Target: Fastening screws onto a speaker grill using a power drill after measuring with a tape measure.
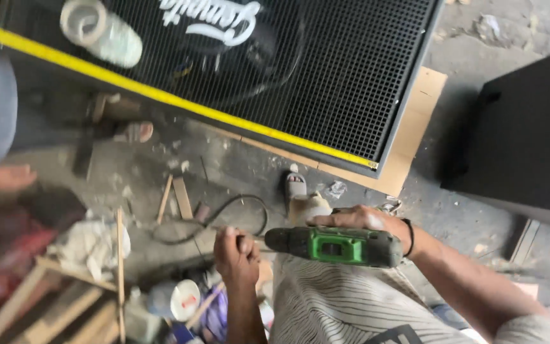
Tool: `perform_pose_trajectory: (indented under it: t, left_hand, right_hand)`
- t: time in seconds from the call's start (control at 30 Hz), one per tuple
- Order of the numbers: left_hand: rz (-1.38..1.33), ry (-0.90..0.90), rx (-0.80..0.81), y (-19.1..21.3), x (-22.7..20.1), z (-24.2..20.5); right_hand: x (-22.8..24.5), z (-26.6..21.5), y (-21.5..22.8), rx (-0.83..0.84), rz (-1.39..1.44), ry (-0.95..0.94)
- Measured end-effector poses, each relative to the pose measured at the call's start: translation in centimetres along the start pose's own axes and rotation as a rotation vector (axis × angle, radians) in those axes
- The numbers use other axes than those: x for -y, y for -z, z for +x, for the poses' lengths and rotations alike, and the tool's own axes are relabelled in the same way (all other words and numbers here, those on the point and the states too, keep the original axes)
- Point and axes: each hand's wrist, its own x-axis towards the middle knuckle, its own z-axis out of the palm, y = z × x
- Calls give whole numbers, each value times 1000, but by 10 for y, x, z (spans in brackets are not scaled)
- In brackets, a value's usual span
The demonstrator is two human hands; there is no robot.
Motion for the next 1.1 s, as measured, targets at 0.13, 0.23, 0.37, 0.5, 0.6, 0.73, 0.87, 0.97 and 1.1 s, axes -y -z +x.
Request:
perform_pose_trajectory:
  t: [0.13,0.23,0.37,0.5,0.6,0.73,0.87,0.97,1.1]
  left_hand:
    - [168,20,451,-28,-13,57]
    - [41,305,610,-60,-4,99]
    - [120,590,631,-171,-15,117]
    - [302,521,938,-290,-1,146]
    - [288,432,1199,-361,47,180]
    - [177,337,1333,-345,-11,154]
    - [457,619,1083,-251,-3,162]
    - [615,805,840,-181,32,183]
    - [732,886,773,-143,53,198]
  right_hand:
    - [8,2,8,-299,25,-188]
    - [-31,-31,-11,-452,-34,-316]
    - [-20,-8,-33,-694,-241,-517]
    - [-29,37,-38,-1157,-111,-369]
    - [-3,99,-30,-1614,379,-265]
    - [7,108,-39,-1448,-783,-656]
    - [-34,90,-97,-1742,980,-503]
    - [-48,94,-143,-1349,-243,-862]
    - [-39,115,-143,-1358,-60,-977]
